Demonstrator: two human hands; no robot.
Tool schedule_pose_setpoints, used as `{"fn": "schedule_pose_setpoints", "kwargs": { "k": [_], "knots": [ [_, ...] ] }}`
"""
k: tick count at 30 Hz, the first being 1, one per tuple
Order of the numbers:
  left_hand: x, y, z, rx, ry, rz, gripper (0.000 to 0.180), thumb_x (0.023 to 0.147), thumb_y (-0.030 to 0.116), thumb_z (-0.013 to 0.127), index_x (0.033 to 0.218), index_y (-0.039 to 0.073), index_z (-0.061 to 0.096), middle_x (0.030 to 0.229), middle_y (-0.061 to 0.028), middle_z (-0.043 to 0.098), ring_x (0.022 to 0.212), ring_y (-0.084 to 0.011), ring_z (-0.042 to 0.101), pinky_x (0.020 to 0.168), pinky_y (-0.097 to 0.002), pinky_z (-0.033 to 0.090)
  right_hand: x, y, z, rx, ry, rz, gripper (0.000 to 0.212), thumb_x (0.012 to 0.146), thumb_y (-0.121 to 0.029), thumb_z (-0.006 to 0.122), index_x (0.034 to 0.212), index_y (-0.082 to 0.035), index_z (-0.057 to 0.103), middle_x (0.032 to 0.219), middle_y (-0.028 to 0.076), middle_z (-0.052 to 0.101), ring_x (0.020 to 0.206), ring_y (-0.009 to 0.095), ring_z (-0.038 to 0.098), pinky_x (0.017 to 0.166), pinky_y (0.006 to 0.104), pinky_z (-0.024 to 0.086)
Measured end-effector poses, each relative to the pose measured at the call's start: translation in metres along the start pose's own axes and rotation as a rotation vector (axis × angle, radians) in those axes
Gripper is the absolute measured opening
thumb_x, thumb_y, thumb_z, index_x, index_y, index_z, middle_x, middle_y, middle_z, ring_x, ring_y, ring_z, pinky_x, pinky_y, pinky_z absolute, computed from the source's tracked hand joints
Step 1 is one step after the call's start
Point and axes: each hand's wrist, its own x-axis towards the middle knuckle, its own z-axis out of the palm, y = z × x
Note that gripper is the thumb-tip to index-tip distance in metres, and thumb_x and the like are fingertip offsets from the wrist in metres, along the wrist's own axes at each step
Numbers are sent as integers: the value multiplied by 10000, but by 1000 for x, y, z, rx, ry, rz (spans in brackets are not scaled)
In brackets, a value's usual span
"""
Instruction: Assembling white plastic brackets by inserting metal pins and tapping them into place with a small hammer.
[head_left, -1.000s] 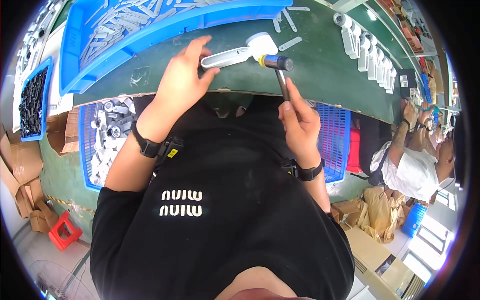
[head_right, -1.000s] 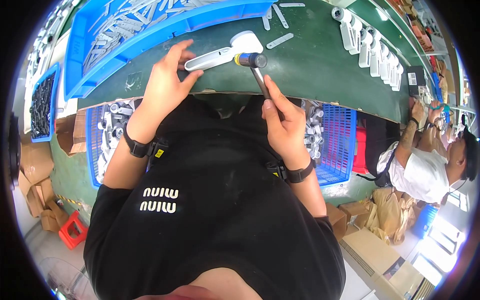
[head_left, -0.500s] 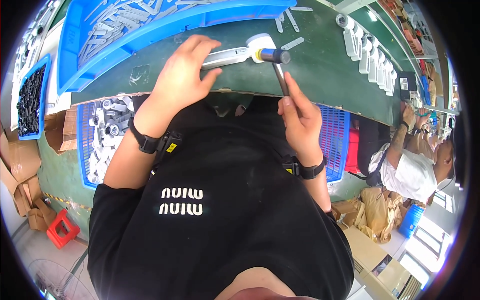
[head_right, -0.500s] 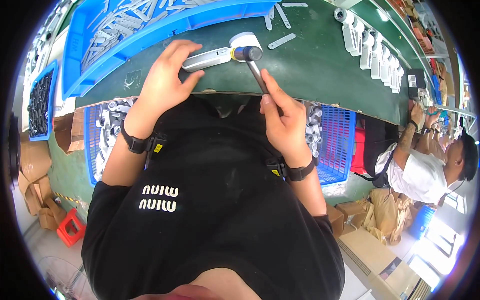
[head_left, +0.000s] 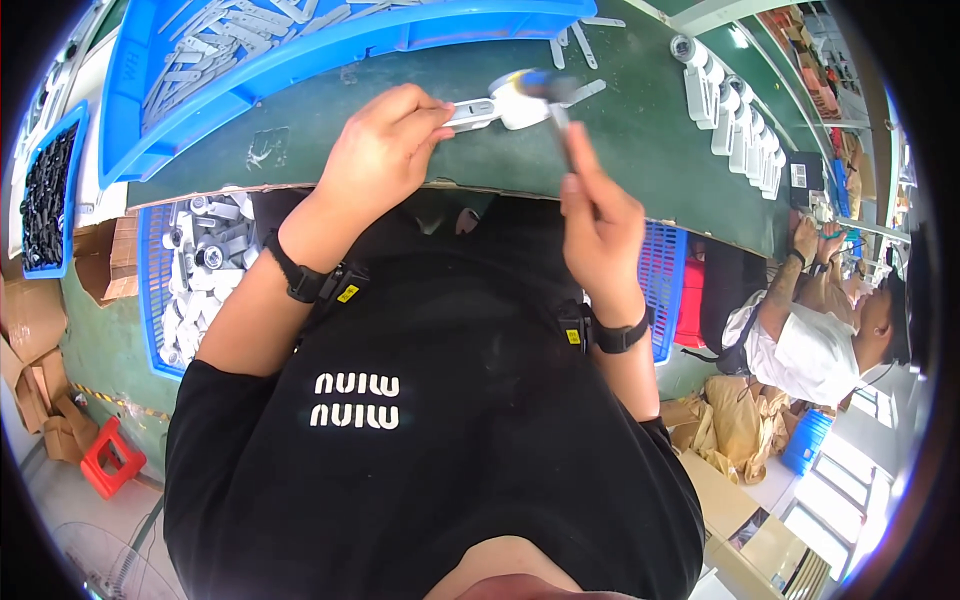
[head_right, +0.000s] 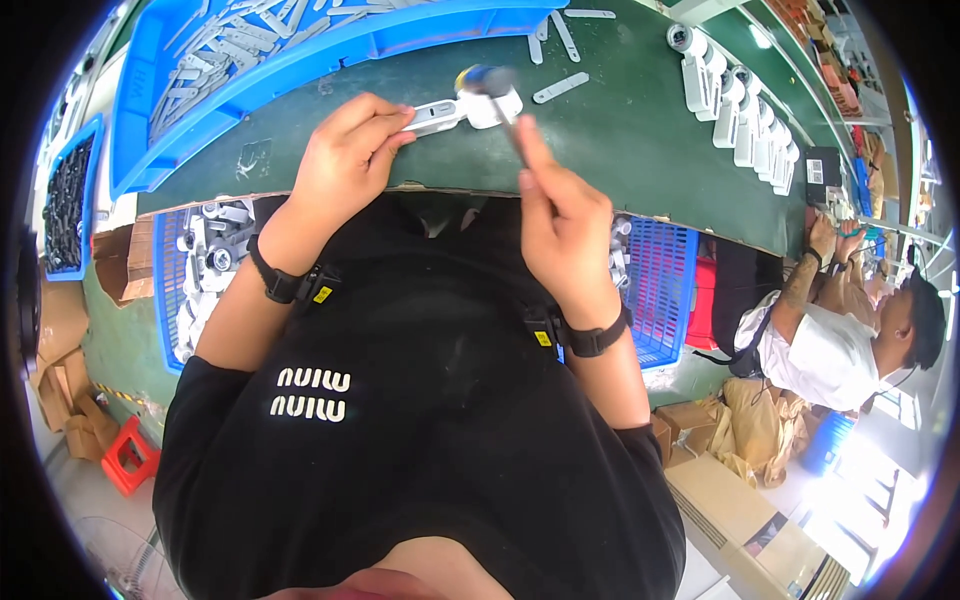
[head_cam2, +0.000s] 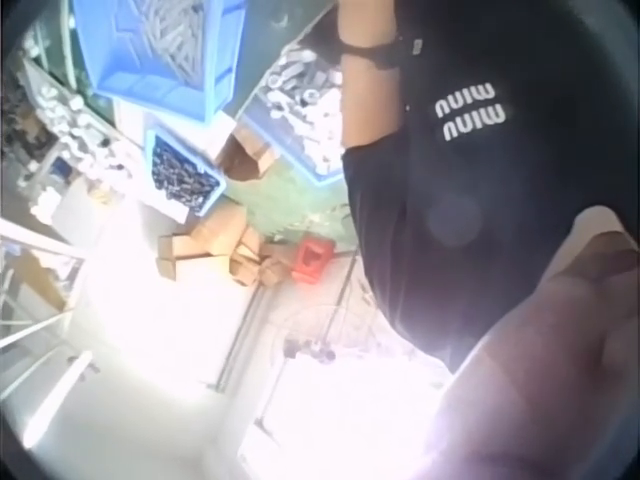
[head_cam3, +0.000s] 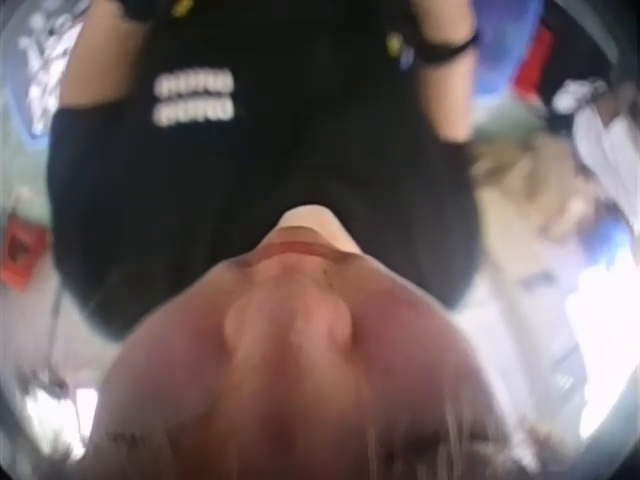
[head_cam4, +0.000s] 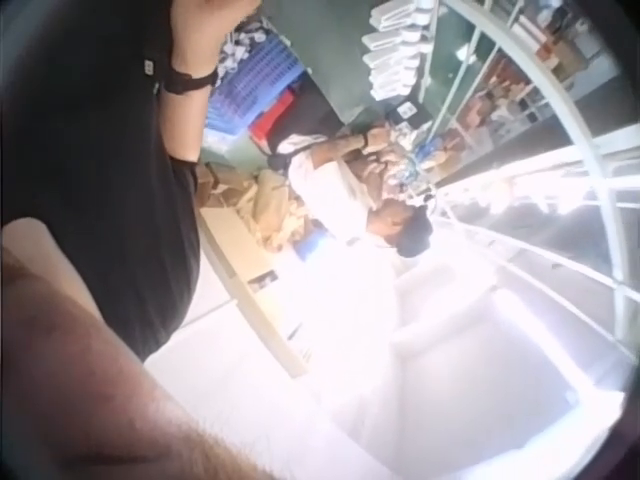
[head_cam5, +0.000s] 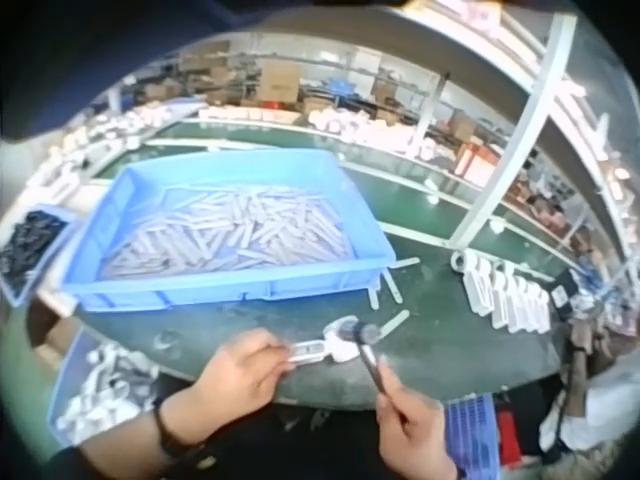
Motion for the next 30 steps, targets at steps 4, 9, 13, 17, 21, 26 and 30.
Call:
{"fn": "schedule_pose_setpoints", "kwargs": {
  "k": [4, 9, 13, 17, 21, 26, 30],
  "knots": [
    [1, 3, 4, 0, 27, 9, 201, 849, -2, 839, 1036, 1, 765, 961, -98, 666, 844, -320, 703, 713, -415, 596, 1, 15, 9, -3, 187, -188, 498, 1060, 16, 604, 1556, -33, 600, 905, 153, 775, 704, 128, 574, 716, 299, 519],
    [-2, 0, 3, 33, 31, 16, 226, 879, 0, 832, 1099, -3, 781, 984, -106, 704, 831, -299, 719, 709, -383, 589, -6, -6, 2, -111, -115, 40, 504, 1050, 39, 601, 1553, 12, 581, 848, 132, 758, 651, 147, 541, 698, 302, 513],
    [0, 3, 6, 19, 53, 33, 218, 845, 5, 838, 1047, 1, 755, 956, -101, 655, 845, -321, 696, 716, -416, 598, -16, 6, 9, 112, 251, -33, 534, 1037, 35, 611, 1561, -69, 605, 773, 190, 644, 625, 194, 546, 686, 297, 508],
    [-1, 3, 2, 28, 29, 7, 217, 845, 7, 838, 1047, 2, 760, 955, -102, 656, 852, -320, 699, 725, -414, 601, -7, 2, 6, -152, -114, -91, 513, 1050, 39, 595, 1562, 26, 575, 780, 93, 662, 652, 117, 540, 677, 262, 492],
    [3, 2, 3, 20, 21, 22, 201, 852, 17, 836, 1041, 8, 770, 958, -102, 659, 861, -317, 705, 732, -411, 604, -17, -5, 9, 188, 258, 43, 550, 1034, 38, 604, 1570, -83, 597, 804, 231, 663, 616, 246, 556, 682, 320, 524],
    [-2, 1, 1, 16, 23, -9, 183, 876, 37, 830, 1047, 9, 773, 966, -106, 674, 864, -316, 709, 741, -413, 606, -6, -19, 1, -69, -49, 12, 527, 1046, 42, 600, 1569, -22, 587, 861, 98, 740, 644, 157, 560, 669, 293, 509],
    [-1, 2, -4, -66, -28, -118, 226, 904, 80, 836, 1102, 3, 760, 1010, -121, 715, 900, -344, 721, 786, -426, 612, -8, -10, 8, 30, 185, -96, 510, 1023, 49, 625, 1529, -9, 618, 1001, 162, 801, 664, 237, 602, 698, 319, 533]
  ]
}}
